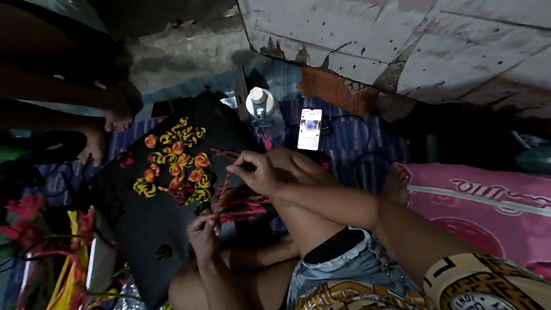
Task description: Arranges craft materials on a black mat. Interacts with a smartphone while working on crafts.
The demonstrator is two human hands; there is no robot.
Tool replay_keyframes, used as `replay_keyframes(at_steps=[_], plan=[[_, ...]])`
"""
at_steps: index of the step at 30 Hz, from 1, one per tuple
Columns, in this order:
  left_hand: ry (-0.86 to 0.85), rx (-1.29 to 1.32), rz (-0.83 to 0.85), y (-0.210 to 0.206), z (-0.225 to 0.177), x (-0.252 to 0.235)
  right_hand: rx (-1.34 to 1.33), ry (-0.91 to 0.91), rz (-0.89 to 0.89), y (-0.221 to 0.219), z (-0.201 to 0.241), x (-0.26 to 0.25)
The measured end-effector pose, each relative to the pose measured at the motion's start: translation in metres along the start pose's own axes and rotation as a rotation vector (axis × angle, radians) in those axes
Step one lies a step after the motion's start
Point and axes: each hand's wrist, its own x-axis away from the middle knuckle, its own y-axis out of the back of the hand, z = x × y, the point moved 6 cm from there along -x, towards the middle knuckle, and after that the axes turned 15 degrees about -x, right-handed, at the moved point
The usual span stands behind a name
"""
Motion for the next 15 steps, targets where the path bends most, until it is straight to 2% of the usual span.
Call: replay_keyframes(at_steps=[3,6,10,15], plan=[[0.040,0.099,-0.004,0.002,0.006,-0.001,-0.064,-0.147,-0.026,-0.002,-0.005,0.002],[0.139,0.055,0.051,0.000,0.011,-0.001,-0.076,-0.207,-0.074,0.002,-0.009,-0.002],[0.194,-0.156,0.121,-0.007,0.011,0.001,-0.089,-0.143,-0.131,0.011,-0.010,-0.004],[0.158,-0.319,-0.017,-0.002,0.008,-0.001,-0.101,-0.017,-0.108,0.005,-0.004,0.000]])
